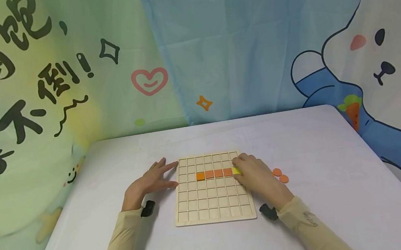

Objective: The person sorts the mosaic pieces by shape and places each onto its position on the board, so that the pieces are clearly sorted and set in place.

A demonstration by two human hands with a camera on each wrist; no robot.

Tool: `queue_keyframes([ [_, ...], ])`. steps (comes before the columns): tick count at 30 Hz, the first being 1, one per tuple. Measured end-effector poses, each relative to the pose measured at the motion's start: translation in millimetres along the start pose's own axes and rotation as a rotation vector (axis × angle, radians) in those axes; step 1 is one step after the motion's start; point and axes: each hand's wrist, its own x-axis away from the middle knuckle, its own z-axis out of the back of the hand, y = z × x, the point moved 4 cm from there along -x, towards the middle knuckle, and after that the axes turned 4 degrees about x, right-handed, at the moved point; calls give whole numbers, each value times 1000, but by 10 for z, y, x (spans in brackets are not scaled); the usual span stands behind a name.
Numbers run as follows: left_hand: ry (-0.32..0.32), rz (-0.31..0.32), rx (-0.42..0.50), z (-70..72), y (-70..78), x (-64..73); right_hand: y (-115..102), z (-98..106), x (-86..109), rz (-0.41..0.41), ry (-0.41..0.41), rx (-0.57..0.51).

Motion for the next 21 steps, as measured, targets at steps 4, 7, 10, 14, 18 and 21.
queue_keyframes([
  [4, 0, 1, -11, -3, -6, -6, 48, 31, 26, 11, 31, 1],
  [7, 3, 5, -11, -1, -8, -5, 79, 42, 38, 19, 49, -4],
  [10, 3, 4, -6, -1, -1, 0, 109, 43, 41, -4, 39, -13],
  [14, 2, 2, -3, 4, 10, 5, 160, 42, 42, -65, 7, -14],
  [18, 3, 2, -8, 10, 19, 10, 209, 41, 34, -101, -7, -7],
  [21, 5, 0, -14, 11, 17, 10, 232, 46, 24, -100, -3, -3],
])
